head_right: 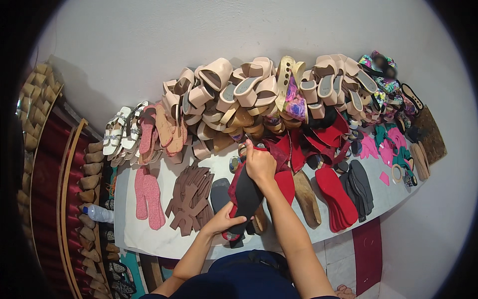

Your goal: Fitting an upper onto a shoe last and aligning it with a sole.

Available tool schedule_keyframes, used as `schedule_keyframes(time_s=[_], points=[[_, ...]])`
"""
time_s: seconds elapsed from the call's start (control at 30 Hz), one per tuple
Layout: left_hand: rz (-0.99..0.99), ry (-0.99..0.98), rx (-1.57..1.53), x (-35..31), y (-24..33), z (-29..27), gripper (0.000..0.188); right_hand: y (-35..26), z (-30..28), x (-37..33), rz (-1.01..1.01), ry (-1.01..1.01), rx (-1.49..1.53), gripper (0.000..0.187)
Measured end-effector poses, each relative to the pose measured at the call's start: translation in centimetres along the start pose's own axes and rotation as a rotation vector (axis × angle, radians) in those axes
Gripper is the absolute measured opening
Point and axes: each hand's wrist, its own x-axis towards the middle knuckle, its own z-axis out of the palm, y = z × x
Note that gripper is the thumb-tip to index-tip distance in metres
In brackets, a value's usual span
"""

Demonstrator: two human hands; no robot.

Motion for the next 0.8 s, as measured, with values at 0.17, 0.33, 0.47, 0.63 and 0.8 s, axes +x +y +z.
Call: schedule_keyframes(time_s=[0.17,0.33,0.47,0.63,0.8], points=[[-0.346,-0.246,-0.641,-0.3,0.8,0.1,0.062,0.1,0.1,0.0,-0.022,-0.029,-0.062,0.063],[-0.420,-0.270,-0.833,-0.6,0.1,0.4,0.066,-0.2,-0.5,-0.3,0.030,-0.012,-0.041,0.066],[-0.508,-0.236,-0.869,-0.4,0.4,0.9,0.068,0.0,-0.3,-0.2,0.016,-0.023,-0.070,0.067],[-0.537,-0.200,-0.890,-0.6,1.5,1.8,0.061,0.3,-0.4,-0.3,0.014,-0.017,-0.086,0.068],[-0.523,-0.230,-0.892,-0.5,1.4,1.7,0.058,0.8,-0.1,-0.4,0.034,-0.033,-0.027,0.067]])
